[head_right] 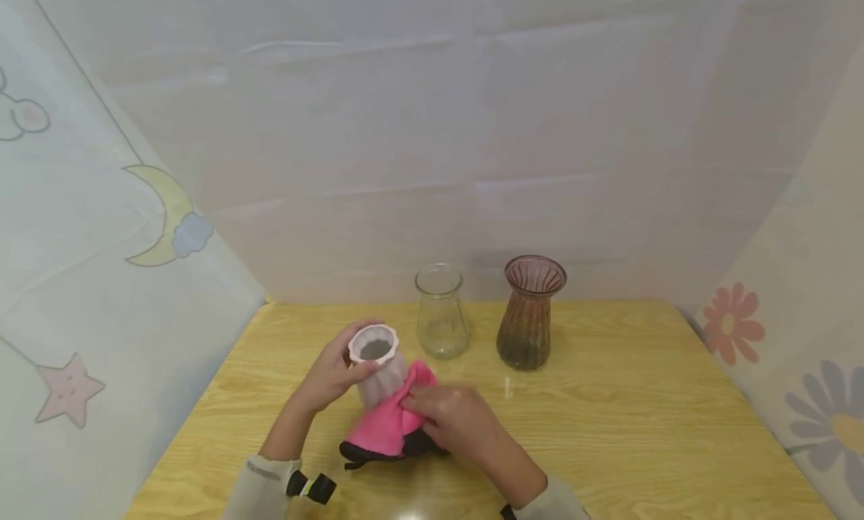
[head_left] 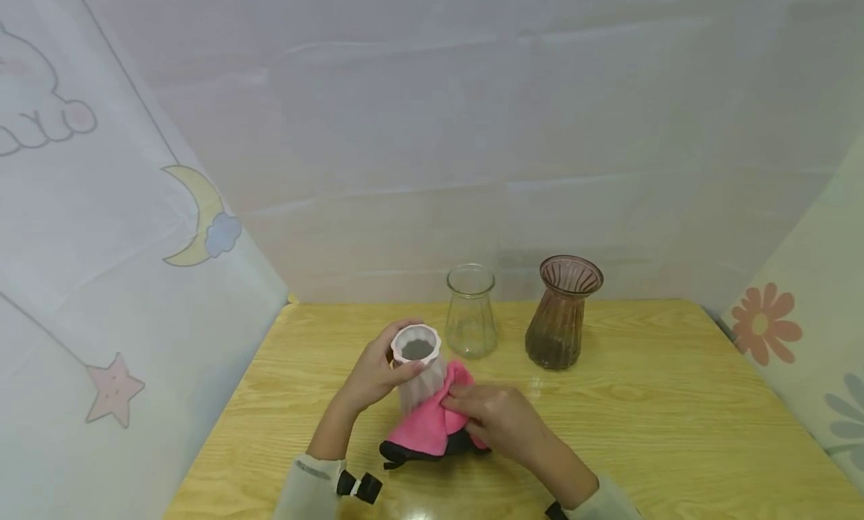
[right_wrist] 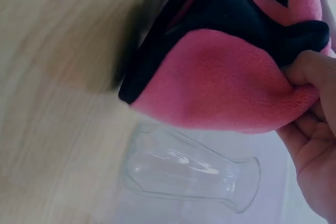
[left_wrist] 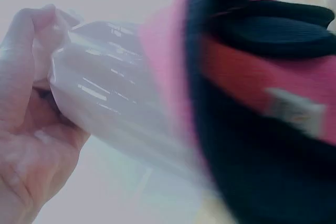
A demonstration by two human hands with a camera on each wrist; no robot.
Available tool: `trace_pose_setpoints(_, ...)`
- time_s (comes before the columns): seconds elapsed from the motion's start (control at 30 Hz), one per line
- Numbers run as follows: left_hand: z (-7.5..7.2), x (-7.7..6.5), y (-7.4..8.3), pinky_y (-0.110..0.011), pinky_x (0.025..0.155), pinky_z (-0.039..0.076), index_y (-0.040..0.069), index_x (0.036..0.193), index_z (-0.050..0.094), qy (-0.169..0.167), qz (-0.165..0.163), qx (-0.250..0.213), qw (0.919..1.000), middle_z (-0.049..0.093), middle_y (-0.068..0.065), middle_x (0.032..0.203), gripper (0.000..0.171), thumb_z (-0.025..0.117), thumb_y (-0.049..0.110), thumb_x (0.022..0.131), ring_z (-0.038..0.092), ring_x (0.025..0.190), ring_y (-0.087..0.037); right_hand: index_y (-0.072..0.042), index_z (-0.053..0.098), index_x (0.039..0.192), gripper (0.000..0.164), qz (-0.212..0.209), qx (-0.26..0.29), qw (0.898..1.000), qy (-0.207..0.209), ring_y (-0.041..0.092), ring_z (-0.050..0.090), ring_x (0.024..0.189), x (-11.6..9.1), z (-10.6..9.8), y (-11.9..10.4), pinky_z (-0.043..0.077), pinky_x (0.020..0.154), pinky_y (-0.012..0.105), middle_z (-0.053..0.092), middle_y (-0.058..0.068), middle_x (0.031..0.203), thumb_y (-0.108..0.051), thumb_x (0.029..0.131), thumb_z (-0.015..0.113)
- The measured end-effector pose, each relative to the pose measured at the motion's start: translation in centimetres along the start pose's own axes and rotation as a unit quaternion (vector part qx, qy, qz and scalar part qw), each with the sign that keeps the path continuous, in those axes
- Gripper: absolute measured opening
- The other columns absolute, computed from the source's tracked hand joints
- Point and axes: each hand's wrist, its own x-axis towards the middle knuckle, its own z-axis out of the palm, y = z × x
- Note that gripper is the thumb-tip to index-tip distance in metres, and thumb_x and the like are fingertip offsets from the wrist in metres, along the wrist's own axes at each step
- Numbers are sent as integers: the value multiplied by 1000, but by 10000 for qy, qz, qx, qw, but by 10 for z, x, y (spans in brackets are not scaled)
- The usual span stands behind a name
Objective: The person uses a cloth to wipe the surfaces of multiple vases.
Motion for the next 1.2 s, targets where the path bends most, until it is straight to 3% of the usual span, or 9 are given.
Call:
trace_pose_setpoints(0.27,-4,6,-5,-29,76,51,8,146,49,-351,85,-411,9985,60,-18,124,66,77,30,90,60,99,-25,-18,80,105,37,77,38,9960,-894,9,72,101,-7,5,0,59,80,28,77,-3,108,-1,72,83)
trace_pose_setpoints(0.4,0,4,-7,-30,84,50,5,149,44,-169,331,-472,9982,58,-21,132,71,77,29,90,59,107,-27,-19,80,106,40,43,29,9954,-952,9,72,101,-10,6,3,59,80,28,77,-3,108,0,70,83)
trace_pose_setpoints(0.53,8,-3,-2,-46,111,39,7,151,40,603,444,-25,9972,54,-15,145,76,78,30,89,51,132,-27,-19,80,110,44,-72,-4,9984,-564,10,72,100,-10,-2,5,59,78,29,77,-2,108,-1,71,85)
trace_pose_setpoints(0.63,16,-10,8,-55,118,28,8,151,40,1274,238,275,9912,53,-10,147,78,79,31,87,43,142,-28,-16,79,112,45,-269,-24,9996,65,12,73,98,-5,-18,7,60,78,31,77,1,109,-2,70,85)
trace_pose_setpoints(0.7,22,-14,18,-59,117,29,5,151,40,1549,8,330,9874,52,-9,147,80,80,29,86,42,143,-30,-15,79,113,31,-361,-55,9983,454,15,74,98,2,-30,9,60,77,33,77,3,110,-8,83,79)
trace_pose_setpoints(0.77,28,-16,27,-61,115,30,4,151,39,1707,-239,416,9842,50,-10,147,83,82,30,84,42,142,-32,-13,78,114,22,-417,-77,9965,717,18,74,98,9,-40,10,60,78,34,76,4,112,-13,93,72)
trace_pose_setpoints(0.87,37,-17,35,-61,112,34,4,152,38,1834,-603,605,9793,47,-12,148,88,84,34,82,44,138,-32,-13,77,116,22,-389,-90,9955,865,21,74,98,19,-47,12,60,78,35,76,4,114,-15,97,66)
trace_pose_setpoints(1.03,45,-17,35,-53,104,45,6,151,39,1945,-754,876,9741,54,-14,139,89,84,40,82,55,125,-29,-12,77,118,45,-469,-112,9948,894,20,74,100,28,-44,15,60,80,35,76,5,114,-2,74,81)
trace_pose_setpoints(1.2,47,-17,33,-49,96,49,7,148,41,1963,-782,920,9731,60,-14,131,82,83,38,85,60,117,-27,-13,78,116,47,-365,-27,9956,859,19,73,102,31,-34,14,59,81,34,75,5,114,-1,71,83)
